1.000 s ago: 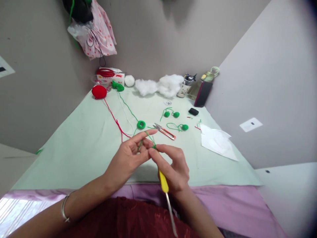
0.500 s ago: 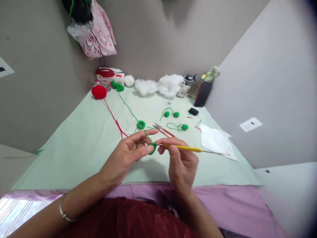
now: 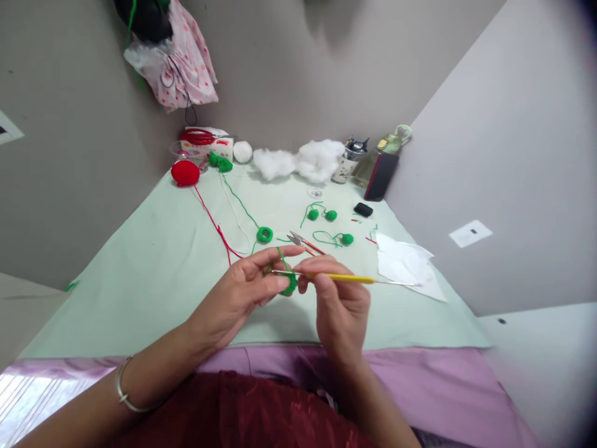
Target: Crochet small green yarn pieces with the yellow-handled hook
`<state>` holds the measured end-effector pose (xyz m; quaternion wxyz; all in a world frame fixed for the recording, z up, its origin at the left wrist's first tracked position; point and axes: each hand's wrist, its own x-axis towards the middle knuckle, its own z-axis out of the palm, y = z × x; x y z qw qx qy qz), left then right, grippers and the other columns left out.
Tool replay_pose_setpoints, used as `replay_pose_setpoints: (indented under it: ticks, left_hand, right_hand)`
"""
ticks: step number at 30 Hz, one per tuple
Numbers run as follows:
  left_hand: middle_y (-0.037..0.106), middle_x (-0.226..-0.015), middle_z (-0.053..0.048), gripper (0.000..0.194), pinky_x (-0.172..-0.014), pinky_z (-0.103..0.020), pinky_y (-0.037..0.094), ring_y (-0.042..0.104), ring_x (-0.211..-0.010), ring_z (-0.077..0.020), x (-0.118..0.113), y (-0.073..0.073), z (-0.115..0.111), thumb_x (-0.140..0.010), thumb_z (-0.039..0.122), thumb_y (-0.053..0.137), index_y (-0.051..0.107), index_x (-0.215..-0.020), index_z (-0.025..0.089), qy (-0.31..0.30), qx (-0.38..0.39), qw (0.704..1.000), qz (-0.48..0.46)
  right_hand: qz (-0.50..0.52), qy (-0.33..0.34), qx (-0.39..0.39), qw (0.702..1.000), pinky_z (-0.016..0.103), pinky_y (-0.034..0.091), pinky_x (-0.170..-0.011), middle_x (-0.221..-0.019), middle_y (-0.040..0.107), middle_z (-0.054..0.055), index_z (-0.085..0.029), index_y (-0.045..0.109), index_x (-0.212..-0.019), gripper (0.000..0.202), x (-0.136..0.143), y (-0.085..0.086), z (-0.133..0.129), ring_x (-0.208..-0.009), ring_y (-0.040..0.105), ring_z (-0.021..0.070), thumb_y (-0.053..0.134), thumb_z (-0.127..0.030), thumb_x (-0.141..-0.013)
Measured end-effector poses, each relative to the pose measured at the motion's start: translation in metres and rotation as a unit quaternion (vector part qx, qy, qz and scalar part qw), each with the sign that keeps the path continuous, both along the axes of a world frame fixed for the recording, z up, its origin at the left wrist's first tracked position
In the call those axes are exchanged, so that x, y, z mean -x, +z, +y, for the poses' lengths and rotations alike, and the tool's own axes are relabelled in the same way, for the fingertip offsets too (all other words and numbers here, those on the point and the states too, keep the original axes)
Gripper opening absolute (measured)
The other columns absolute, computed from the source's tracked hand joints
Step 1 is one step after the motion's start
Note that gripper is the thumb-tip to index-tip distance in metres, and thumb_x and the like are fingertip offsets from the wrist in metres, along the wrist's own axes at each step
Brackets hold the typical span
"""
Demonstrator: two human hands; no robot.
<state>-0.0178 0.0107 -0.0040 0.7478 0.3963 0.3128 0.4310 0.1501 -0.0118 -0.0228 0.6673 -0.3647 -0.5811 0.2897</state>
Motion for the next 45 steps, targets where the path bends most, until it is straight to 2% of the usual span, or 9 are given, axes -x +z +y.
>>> replay_pose_setpoints:
  ticks: [11,16,21,24,28,31,35,41,45]
  left_hand:
    - [0.057,-0.096,0.001,0.036,-0.087,-0.027,0.042,0.051,-0.091,-0.0156,0.009,-0.011,0.000,-0.089,0.028,0.080,0.077,-0.125,0.034,-0.013,-0.109,0.991,0.073]
    - [0.057,-0.094,0.003,0.036,-0.088,-0.029,0.041,0.050,-0.087,-0.0144,0.010,-0.008,-0.002,-0.092,0.023,0.074,0.075,-0.126,0.034,0.010,-0.150,0.980,0.134]
    - [0.060,-0.092,0.002,0.032,-0.087,-0.030,0.041,0.052,-0.084,-0.0146,0.007,-0.004,-0.007,-0.093,0.025,0.073,0.075,-0.125,0.028,0.067,-0.176,0.963,0.193]
    - [0.058,-0.090,0.004,0.043,-0.078,-0.029,0.042,0.045,-0.071,-0.0117,0.003,-0.005,-0.009,-0.089,0.028,0.079,0.071,-0.131,0.028,0.078,-0.144,0.971,0.172]
    - [0.057,-0.086,0.003,0.058,-0.069,-0.026,0.039,0.045,-0.070,-0.0109,0.000,-0.004,-0.006,-0.081,0.036,0.086,0.070,-0.135,0.024,-0.004,-0.019,0.998,0.065]
    - [0.056,-0.080,0.002,0.055,-0.065,-0.024,0.036,0.045,-0.070,-0.0108,0.003,-0.001,0.000,-0.077,0.037,0.089,0.076,-0.128,0.021,-0.040,0.059,0.997,0.006]
    - [0.059,-0.087,0.001,0.046,-0.077,-0.024,0.042,0.051,-0.082,-0.0122,0.004,0.000,0.003,-0.078,0.028,0.087,0.080,-0.124,0.027,-0.004,0.027,1.000,-0.013]
    - [0.062,-0.090,0.002,0.041,-0.086,-0.023,0.043,0.052,-0.086,-0.0122,-0.005,-0.007,-0.002,-0.084,0.027,0.086,0.080,-0.124,0.035,0.040,-0.068,0.996,0.033]
    - [0.061,-0.086,0.002,0.046,-0.079,-0.021,0.045,0.050,-0.077,-0.0103,-0.006,-0.008,-0.003,-0.082,0.031,0.088,0.079,-0.127,0.031,0.049,-0.023,0.998,0.005]
  right_hand:
    - [0.095,0.072,0.069,0.990,0.026,0.057,-0.067,-0.088,0.078,0.002,-0.023,0.076,-0.095,0.023,-0.004,-0.005,0.003,-0.070,0.067,0.0115,0.057,-0.031,-0.106]
    - [-0.054,-0.001,-0.009,0.999,0.029,0.060,-0.073,-0.095,0.078,0.002,-0.025,0.074,-0.106,0.024,-0.005,0.002,-0.008,-0.076,0.071,0.0129,0.052,-0.019,-0.107]
    - [-0.242,-0.066,-0.179,0.951,0.036,0.063,-0.075,-0.100,0.079,0.009,-0.020,0.069,-0.119,0.024,-0.003,-0.002,-0.012,-0.090,0.074,0.0205,0.052,-0.012,-0.103]
    - [-0.308,-0.118,-0.229,0.916,0.036,0.064,-0.075,-0.104,0.078,0.012,-0.018,0.068,-0.124,0.027,-0.001,-0.010,-0.011,-0.092,0.074,0.0215,0.056,-0.011,-0.101]
    - [-0.369,-0.166,-0.251,0.879,0.036,0.064,-0.077,-0.109,0.077,0.011,-0.023,0.072,-0.126,0.034,-0.001,-0.016,-0.012,-0.099,0.074,0.0231,0.062,-0.009,-0.097]
    - [-0.250,-0.128,-0.194,0.940,0.037,0.062,-0.074,-0.102,0.077,0.008,-0.025,0.074,-0.121,0.029,-0.003,-0.011,-0.011,-0.092,0.073,0.0217,0.058,-0.011,-0.100]
    - [-0.032,-0.039,-0.047,0.998,0.034,0.057,-0.066,-0.086,0.074,0.002,-0.026,0.076,-0.103,0.025,-0.002,-0.001,-0.004,-0.069,0.066,0.0157,0.052,-0.017,-0.105]
    - [-0.120,-0.047,-0.078,0.989,0.036,0.062,-0.076,-0.096,0.079,0.004,-0.027,0.077,-0.111,0.025,0.004,-0.003,-0.001,-0.088,0.074,0.0189,0.059,-0.013,-0.102]
    - [-0.261,-0.118,-0.181,0.941,0.034,0.062,-0.076,-0.109,0.077,0.008,-0.028,0.074,-0.127,0.039,0.003,-0.012,-0.006,-0.096,0.074,0.0203,0.067,-0.007,-0.095]
